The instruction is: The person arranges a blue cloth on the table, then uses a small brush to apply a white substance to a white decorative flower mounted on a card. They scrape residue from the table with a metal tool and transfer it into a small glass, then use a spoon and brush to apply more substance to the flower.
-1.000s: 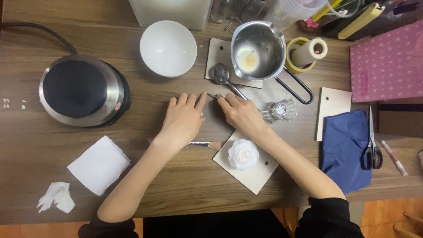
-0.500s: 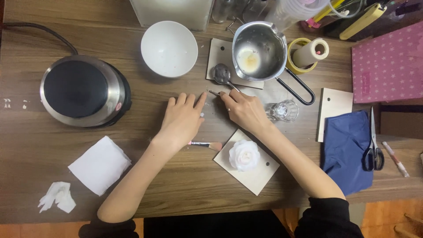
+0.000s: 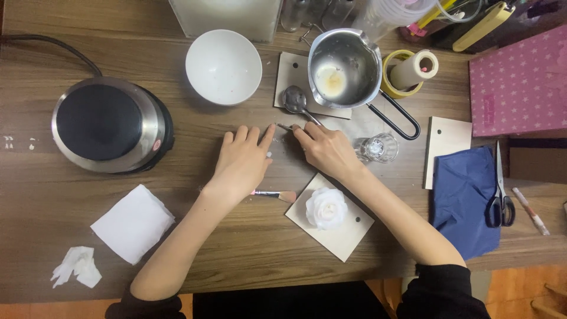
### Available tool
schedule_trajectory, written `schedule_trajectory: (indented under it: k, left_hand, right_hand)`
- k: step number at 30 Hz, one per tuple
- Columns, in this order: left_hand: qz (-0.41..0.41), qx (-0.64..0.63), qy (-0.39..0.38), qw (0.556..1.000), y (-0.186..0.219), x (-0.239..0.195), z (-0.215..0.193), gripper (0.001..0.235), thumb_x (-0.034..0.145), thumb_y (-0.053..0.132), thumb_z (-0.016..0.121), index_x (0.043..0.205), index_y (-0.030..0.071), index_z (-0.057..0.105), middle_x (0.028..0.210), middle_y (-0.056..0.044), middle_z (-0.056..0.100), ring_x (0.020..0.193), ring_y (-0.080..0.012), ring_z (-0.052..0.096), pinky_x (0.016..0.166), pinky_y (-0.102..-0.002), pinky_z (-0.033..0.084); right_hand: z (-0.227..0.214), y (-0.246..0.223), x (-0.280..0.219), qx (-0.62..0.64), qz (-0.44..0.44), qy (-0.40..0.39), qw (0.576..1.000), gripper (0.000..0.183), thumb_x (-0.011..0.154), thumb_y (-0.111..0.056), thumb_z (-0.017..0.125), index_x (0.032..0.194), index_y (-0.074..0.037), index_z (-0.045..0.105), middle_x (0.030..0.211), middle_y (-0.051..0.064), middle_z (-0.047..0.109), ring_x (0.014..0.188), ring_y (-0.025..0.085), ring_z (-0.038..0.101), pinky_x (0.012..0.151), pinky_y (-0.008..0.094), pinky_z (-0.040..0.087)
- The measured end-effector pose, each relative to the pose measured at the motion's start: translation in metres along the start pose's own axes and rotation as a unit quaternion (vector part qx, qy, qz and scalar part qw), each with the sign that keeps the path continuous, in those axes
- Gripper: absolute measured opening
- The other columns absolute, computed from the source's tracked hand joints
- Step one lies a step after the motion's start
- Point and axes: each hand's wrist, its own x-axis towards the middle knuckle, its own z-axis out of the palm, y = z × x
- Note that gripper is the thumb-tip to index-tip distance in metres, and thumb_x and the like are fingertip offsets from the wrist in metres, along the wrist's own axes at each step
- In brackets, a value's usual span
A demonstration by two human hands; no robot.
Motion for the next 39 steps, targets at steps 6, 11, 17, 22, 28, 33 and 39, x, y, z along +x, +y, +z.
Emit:
schedule_trajectory:
  k: [6,11,17,22,28,33,39]
  left_hand:
    - [-0.001,-0.007,-0.005,1.000,0.000,0.000,-0.001,0.051,0.086,0.022,0.059,0.133,0.003,0.049,0.103,-0.023,0.059,0.093,-0.0314,0.050,0.072,-0.040,0.034]
    - [0.001,-0.006,-0.005,1.000,-0.001,0.000,0.000,0.051,0.087,0.022,0.058,0.133,0.003,0.049,0.102,-0.022,0.059,0.092,-0.0312,0.050,0.071,-0.040,0.034]
    - [-0.003,-0.005,-0.013,1.000,0.002,0.000,-0.005,0.050,0.087,0.021,0.057,0.133,0.003,0.049,0.101,-0.022,0.059,0.090,-0.0300,0.050,0.071,-0.039,0.034]
    - [-0.005,-0.006,-0.019,1.000,0.001,0.002,-0.003,0.051,0.087,0.022,0.058,0.134,0.003,0.048,0.103,-0.021,0.059,0.092,-0.0302,0.049,0.072,-0.040,0.034]
    - [-0.005,-0.001,-0.024,1.000,0.001,0.002,-0.002,0.052,0.087,0.023,0.057,0.134,0.004,0.047,0.102,-0.021,0.059,0.091,-0.0299,0.050,0.072,-0.040,0.035]
    - [-0.006,-0.003,-0.030,1.000,0.001,0.000,-0.006,0.052,0.088,0.023,0.057,0.135,0.003,0.046,0.103,-0.021,0.058,0.093,-0.0307,0.049,0.074,-0.040,0.035]
    - [-0.001,-0.033,-0.047,0.998,-0.011,-0.005,-0.015,0.056,0.090,0.030,0.053,0.137,0.000,0.043,0.106,-0.022,0.058,0.097,-0.0316,0.050,0.080,-0.042,0.036]
  right_hand:
    - [-0.002,0.001,0.000,-0.007,-0.009,-0.016,1.000,0.017,0.079,-0.004,0.058,0.095,-0.010,0.060,0.073,0.002,0.051,0.061,0.017,0.060,0.046,0.023,0.048]
    - [0.001,0.002,-0.001,-0.002,-0.014,-0.026,1.000,0.024,0.078,-0.004,0.058,0.101,-0.011,0.060,0.075,0.003,0.051,0.061,0.018,0.060,0.047,0.024,0.049]
    - [0.001,0.003,-0.001,-0.001,-0.017,-0.034,0.999,0.026,0.078,-0.004,0.059,0.103,-0.009,0.060,0.076,0.004,0.053,0.064,0.019,0.062,0.048,0.025,0.050]
    - [0.007,0.005,-0.003,-0.008,-0.023,-0.036,0.999,0.028,0.077,-0.004,0.059,0.104,-0.010,0.060,0.077,0.004,0.053,0.063,0.018,0.061,0.047,0.026,0.051]
    - [0.009,0.006,-0.003,-0.004,-0.024,-0.033,0.999,0.026,0.078,-0.005,0.059,0.103,-0.009,0.060,0.076,0.004,0.053,0.062,0.019,0.061,0.047,0.027,0.051]
    - [0.003,0.000,-0.001,0.019,-0.018,-0.029,0.999,0.021,0.079,-0.006,0.058,0.100,-0.011,0.060,0.074,0.003,0.052,0.060,0.019,0.060,0.048,0.027,0.051]
    - [-0.003,0.003,0.005,0.051,0.037,-0.004,0.998,0.009,0.083,-0.007,0.055,0.088,-0.013,0.060,0.067,-0.001,0.050,0.055,0.017,0.059,0.045,0.026,0.047]
